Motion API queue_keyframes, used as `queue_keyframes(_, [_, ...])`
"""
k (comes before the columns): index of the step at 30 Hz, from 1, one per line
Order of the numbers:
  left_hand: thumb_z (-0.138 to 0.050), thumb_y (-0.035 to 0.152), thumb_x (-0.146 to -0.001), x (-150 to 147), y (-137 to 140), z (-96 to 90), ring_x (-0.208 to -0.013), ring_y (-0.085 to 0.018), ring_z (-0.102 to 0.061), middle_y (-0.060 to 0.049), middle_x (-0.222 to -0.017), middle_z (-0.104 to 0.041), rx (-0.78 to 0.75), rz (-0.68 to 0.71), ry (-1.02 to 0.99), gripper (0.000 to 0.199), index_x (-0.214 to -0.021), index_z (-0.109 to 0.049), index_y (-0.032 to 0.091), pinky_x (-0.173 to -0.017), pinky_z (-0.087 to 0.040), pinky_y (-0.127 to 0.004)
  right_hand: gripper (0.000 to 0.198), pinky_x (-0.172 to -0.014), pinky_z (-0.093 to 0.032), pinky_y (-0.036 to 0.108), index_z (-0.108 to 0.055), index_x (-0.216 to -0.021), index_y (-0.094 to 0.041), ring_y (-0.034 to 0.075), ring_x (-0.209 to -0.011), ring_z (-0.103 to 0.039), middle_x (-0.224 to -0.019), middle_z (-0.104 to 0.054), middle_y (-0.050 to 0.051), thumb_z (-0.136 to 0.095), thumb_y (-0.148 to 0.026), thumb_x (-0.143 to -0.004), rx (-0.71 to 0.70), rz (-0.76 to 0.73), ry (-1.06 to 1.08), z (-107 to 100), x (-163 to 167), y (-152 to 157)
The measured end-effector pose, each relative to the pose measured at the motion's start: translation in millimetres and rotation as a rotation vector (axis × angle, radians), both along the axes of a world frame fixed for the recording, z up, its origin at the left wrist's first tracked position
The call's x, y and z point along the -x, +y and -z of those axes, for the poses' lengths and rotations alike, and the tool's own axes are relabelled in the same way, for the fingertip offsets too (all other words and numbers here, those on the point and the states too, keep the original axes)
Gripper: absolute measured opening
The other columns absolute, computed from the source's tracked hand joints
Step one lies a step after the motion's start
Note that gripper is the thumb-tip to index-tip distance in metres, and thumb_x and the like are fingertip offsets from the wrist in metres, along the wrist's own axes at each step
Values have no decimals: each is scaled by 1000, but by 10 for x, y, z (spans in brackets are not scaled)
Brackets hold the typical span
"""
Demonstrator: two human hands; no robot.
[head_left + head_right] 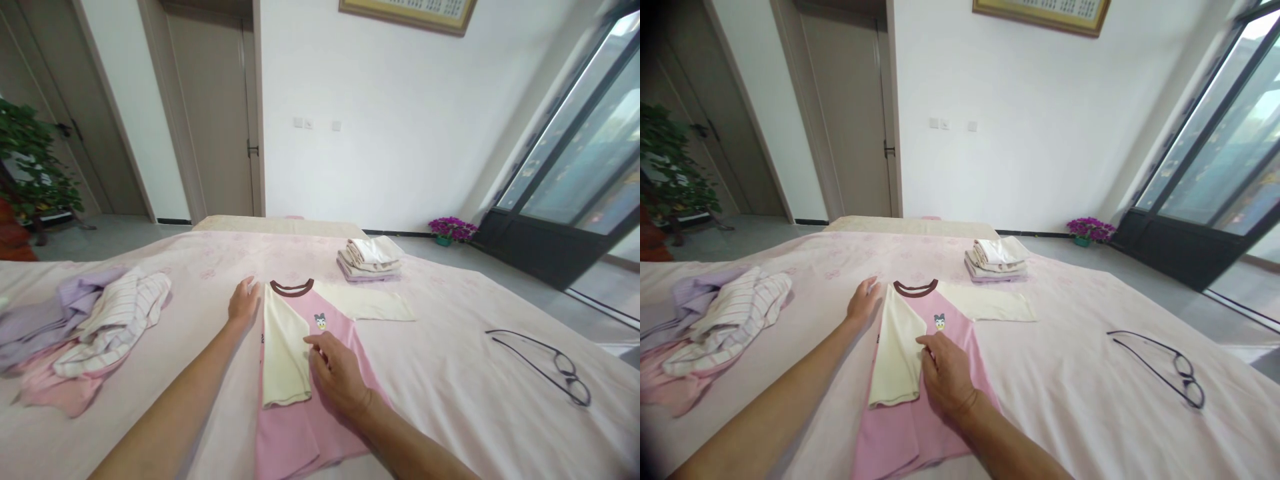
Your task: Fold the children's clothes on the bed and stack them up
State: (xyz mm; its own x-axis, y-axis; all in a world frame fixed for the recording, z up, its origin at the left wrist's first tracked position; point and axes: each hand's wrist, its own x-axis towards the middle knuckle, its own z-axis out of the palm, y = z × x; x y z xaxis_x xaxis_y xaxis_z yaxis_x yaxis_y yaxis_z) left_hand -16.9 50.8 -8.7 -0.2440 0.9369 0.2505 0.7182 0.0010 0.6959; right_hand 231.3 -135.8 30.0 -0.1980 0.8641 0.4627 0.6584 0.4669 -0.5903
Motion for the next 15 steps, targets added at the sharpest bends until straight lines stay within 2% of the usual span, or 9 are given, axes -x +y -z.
queue_keyframes(4, [-41,47,-94,-82,-276,0,-127,-24,-53,-15,-141,-54,-27,82,-15,54,-138,-45,17,-106,-41,-37,27,-76,-45,29,-63,-112,-22,17,-82,-60,-90,-65,3,-49,-20,-89,96,74,-53,43,-20,90])
queue_keyframes(8, [-49,39,-88,-227,-800,37,-138,-32,-38,-19,-146,-45,-155,269,147,61,-143,-38,14,-113,-32,-51,34,-81,-43,32,-60,-120,-22,19,-89,-58,-93,-65,4,-57,-25,-86,120,51,-203,-10,7,58])
queue_keyframes(11, [-55,30,-81,-292,-1278,42,-146,-35,-24,-17,-154,-33,-236,448,313,71,-147,-32,20,-115,-26,-57,38,-81,-41,32,-59,-120,-23,20,-89,-56,-97,-63,5,-61,-24,-82,121,53,-272,-36,33,33])
queue_keyframes(15, [-50,9,-70,-269,-1736,-33,-148,-34,-18,-9,-159,-25,-332,597,438,84,-148,-29,32,-116,-21,-62,40,-80,-39,31,-60,-118,-24,20,-88,-55,-97,-63,4,-57,-16,-78,119,77,-294,-17,52,43])
